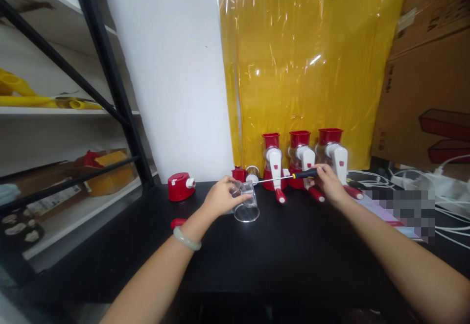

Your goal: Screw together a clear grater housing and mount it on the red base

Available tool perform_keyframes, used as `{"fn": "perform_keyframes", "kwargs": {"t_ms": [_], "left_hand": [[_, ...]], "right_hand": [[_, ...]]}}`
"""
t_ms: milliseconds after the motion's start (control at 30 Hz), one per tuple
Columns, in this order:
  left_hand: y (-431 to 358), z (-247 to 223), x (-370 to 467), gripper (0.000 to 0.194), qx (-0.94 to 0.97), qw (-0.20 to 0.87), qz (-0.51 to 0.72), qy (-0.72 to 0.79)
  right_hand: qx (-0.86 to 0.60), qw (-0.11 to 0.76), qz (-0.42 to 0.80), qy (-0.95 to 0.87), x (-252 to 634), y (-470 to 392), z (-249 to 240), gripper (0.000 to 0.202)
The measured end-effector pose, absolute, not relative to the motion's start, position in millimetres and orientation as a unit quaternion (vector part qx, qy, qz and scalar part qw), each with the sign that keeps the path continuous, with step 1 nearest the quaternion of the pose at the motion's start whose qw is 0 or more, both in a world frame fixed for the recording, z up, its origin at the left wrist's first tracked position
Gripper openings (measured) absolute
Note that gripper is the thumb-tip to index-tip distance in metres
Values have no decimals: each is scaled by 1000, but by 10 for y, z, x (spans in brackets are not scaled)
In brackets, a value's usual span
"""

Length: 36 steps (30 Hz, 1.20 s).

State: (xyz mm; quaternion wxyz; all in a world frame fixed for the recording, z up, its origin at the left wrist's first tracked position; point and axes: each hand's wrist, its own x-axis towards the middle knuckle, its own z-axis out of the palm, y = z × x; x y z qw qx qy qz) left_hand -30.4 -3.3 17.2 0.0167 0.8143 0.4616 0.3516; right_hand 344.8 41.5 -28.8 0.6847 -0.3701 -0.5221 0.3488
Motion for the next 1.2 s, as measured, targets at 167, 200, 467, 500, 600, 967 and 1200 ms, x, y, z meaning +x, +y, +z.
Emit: {"fn": "perform_keyframes", "kwargs": {"t_ms": [167, 200, 467, 500, 600, 967, 1200], "left_hand": [[-34, 170, -307, 42, 814, 17, 351, 463], [-35, 170, -307, 42, 815, 15, 350, 462], [-28, 165, -308, 41, 812, 16, 354, 463], [-28, 166, -309, 41, 812, 16, 355, 463], [-33, 174, -307, 42, 812, 16, 349, 467], [-36, 178, -303, 41, 813, 22, 347, 467], [-39, 178, -305, 41, 813, 20, 349, 465]], "right_hand": [[-401, 684, 307, -526, 3394, 352, -236, 65], [-410, 679, 299, -530, 3395, 345, -231, 65], [-462, 655, 256, -540, 3395, 284, -212, 66], [-465, 652, 253, -543, 3390, 273, -207, 66], [-475, 644, 258, -541, 3390, 261, -200, 62], [-370, 693, 376, -491, 3475, 450, -296, 30], [-390, 696, 357, -486, 3450, 417, -276, 27]]}}
